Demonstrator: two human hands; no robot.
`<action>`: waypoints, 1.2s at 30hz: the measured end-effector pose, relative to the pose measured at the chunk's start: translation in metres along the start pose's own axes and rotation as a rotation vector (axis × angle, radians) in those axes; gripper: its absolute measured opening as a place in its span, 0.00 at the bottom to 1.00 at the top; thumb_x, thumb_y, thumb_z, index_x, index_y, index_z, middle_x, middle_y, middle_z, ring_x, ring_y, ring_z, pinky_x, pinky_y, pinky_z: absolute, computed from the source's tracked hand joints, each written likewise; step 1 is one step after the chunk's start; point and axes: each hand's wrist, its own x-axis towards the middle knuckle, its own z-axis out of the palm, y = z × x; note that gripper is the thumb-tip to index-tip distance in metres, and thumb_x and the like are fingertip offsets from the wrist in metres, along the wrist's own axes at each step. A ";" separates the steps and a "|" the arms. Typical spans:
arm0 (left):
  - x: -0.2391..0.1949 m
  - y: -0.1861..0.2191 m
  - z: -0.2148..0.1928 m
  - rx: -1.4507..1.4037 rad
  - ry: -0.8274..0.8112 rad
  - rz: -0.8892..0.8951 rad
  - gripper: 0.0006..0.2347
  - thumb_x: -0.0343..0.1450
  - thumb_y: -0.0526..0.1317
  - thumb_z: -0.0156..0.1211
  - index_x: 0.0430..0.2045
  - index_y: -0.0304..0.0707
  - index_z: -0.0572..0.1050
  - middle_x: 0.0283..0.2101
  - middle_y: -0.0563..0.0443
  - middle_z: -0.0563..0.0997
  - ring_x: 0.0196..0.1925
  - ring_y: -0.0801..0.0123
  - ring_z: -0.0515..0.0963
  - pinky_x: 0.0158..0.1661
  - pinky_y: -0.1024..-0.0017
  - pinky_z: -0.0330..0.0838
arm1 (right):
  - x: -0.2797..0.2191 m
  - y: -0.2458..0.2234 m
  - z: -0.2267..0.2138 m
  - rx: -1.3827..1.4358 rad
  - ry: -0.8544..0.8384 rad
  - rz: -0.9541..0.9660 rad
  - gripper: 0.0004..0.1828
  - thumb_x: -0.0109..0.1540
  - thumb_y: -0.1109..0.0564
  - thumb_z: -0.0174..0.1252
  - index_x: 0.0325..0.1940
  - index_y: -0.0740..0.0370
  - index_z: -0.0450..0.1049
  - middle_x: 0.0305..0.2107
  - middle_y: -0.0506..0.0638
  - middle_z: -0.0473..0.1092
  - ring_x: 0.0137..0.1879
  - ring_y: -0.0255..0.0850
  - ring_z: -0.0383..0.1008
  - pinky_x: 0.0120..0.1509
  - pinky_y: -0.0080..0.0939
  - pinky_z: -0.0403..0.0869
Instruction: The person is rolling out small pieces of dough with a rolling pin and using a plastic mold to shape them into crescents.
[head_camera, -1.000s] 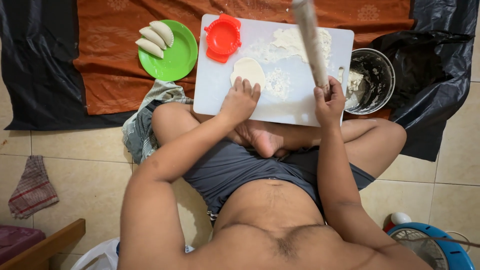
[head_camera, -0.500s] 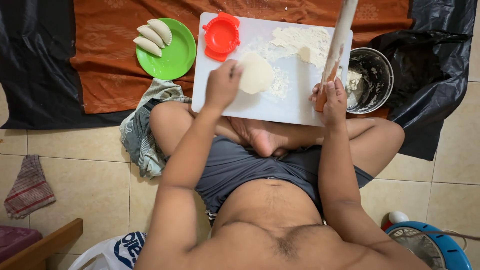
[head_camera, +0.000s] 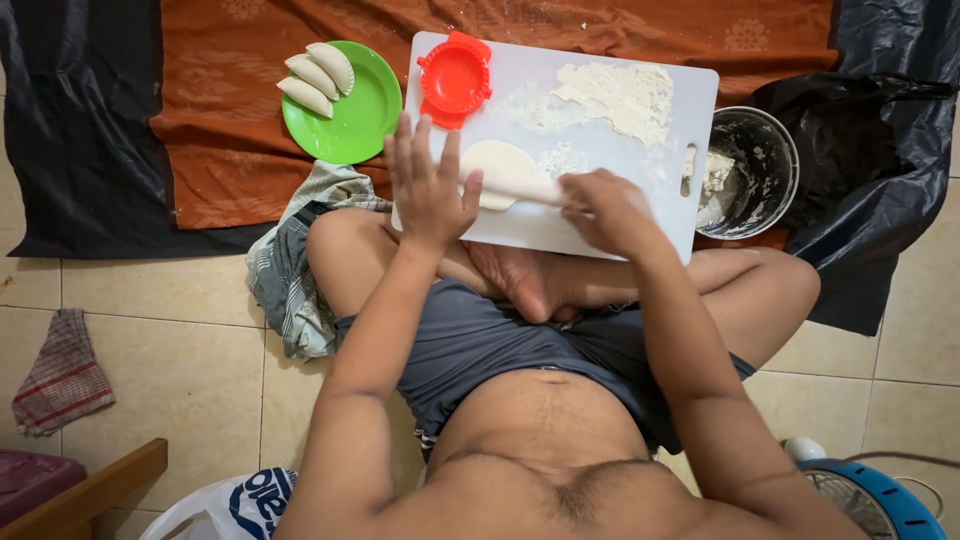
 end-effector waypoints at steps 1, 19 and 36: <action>-0.009 -0.002 0.005 -0.001 0.000 0.000 0.24 0.78 0.59 0.39 0.52 0.40 0.75 0.63 0.35 0.69 0.72 0.39 0.61 0.69 0.44 0.49 | 0.005 0.006 0.009 0.000 0.000 0.001 0.23 0.57 0.54 0.70 0.56 0.49 0.74 0.37 0.56 0.77 0.44 0.60 0.80 0.51 0.61 0.76; 0.025 -0.036 0.073 -0.028 -0.485 -0.263 0.28 0.80 0.59 0.41 0.70 0.40 0.62 0.75 0.35 0.44 0.78 0.42 0.34 0.75 0.46 0.44 | 0.108 0.036 0.037 -0.339 0.303 -0.106 0.30 0.75 0.37 0.40 0.64 0.62 0.73 0.64 0.61 0.58 0.76 0.58 0.42 0.75 0.61 0.51; -0.008 -0.025 0.059 0.011 -0.491 -0.173 0.36 0.77 0.60 0.51 0.71 0.25 0.55 0.76 0.32 0.49 0.79 0.44 0.46 0.75 0.50 0.49 | 0.073 0.013 0.045 -0.242 0.186 0.148 0.45 0.72 0.31 0.33 0.72 0.75 0.58 0.72 0.70 0.52 0.79 0.60 0.39 0.78 0.62 0.47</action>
